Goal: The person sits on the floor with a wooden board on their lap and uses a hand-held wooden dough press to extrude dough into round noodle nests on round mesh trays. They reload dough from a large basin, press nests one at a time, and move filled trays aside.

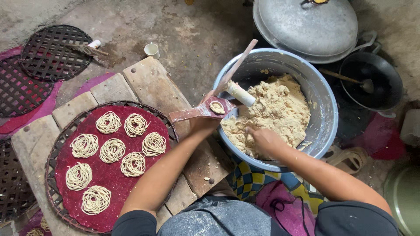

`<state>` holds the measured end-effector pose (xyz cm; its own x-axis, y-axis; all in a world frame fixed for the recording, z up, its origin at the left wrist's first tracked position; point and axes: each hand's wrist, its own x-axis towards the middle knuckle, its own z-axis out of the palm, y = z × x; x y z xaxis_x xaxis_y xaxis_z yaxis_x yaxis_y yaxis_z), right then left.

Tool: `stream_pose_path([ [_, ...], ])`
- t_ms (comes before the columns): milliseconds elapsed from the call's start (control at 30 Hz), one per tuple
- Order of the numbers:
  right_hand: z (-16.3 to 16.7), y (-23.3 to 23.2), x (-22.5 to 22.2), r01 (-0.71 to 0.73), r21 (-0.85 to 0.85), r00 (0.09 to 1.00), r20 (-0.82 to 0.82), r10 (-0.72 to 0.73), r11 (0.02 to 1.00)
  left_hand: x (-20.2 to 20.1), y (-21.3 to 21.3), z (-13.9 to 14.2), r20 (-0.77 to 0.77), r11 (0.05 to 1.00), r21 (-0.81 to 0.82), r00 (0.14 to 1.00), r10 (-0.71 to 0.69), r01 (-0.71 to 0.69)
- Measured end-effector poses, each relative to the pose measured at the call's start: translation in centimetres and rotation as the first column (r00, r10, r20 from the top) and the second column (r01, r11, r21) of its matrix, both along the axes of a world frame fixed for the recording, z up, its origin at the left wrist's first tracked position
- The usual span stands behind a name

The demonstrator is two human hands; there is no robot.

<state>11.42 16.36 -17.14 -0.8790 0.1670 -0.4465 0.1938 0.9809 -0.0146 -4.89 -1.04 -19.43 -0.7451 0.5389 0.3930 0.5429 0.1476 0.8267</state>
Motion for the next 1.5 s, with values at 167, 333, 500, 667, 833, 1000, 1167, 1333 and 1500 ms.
stream_pose_path([
  [167,-1.0,-1.8,1.6,0.150,-0.325,0.984,-0.040,-0.172,0.934,0.6,-0.9,0.7,-0.010,0.999,0.025,0.999,-0.032,0.032],
  [333,0.6,-1.3,3.8,0.113,-0.382,0.958,-0.201,-0.202,0.917,0.0,-1.8,1.9,0.042,0.995,-0.099,0.999,0.027,-0.023],
  [500,5.7,4.4,7.0,0.322,-0.615,0.901,-0.035,-0.433,0.719,-1.9,-1.9,4.1,-0.135,0.977,-0.204,0.991,0.027,-0.055],
  [667,10.0,7.3,6.6,0.180,-0.907,0.919,0.018,-0.393,0.380,0.8,-1.3,6.2,-0.224,0.940,-0.278,0.938,-0.265,0.199],
  [833,15.3,4.0,4.4,-0.160,-0.130,0.860,-0.505,0.074,0.979,3.3,-1.4,7.8,-0.518,0.936,-0.328,0.804,-0.291,0.127],
  [1000,14.3,-4.4,1.3,-0.393,0.371,0.772,-0.364,0.521,0.841,5.5,-2.1,8.6,-0.052,0.874,-0.357,0.928,-0.370,0.329],
  [1167,19.8,-3.9,2.0,-0.221,0.266,0.901,-0.312,0.301,0.938,3.3,-3.2,9.0,0.214,0.772,-0.579,0.962,-0.167,0.263],
  [1333,24.0,-3.1,3.4,-0.017,0.308,0.890,-0.429,0.154,0.951,1.0,-4.6,8.4,-0.227,0.969,0.020,0.945,-0.237,0.248],
  [1500,21.4,-3.2,1.8,-0.095,0.332,0.979,-0.139,0.148,0.939,1.4,-3.2,8.0,-0.188,0.976,-0.124,0.962,-0.199,0.178],
])
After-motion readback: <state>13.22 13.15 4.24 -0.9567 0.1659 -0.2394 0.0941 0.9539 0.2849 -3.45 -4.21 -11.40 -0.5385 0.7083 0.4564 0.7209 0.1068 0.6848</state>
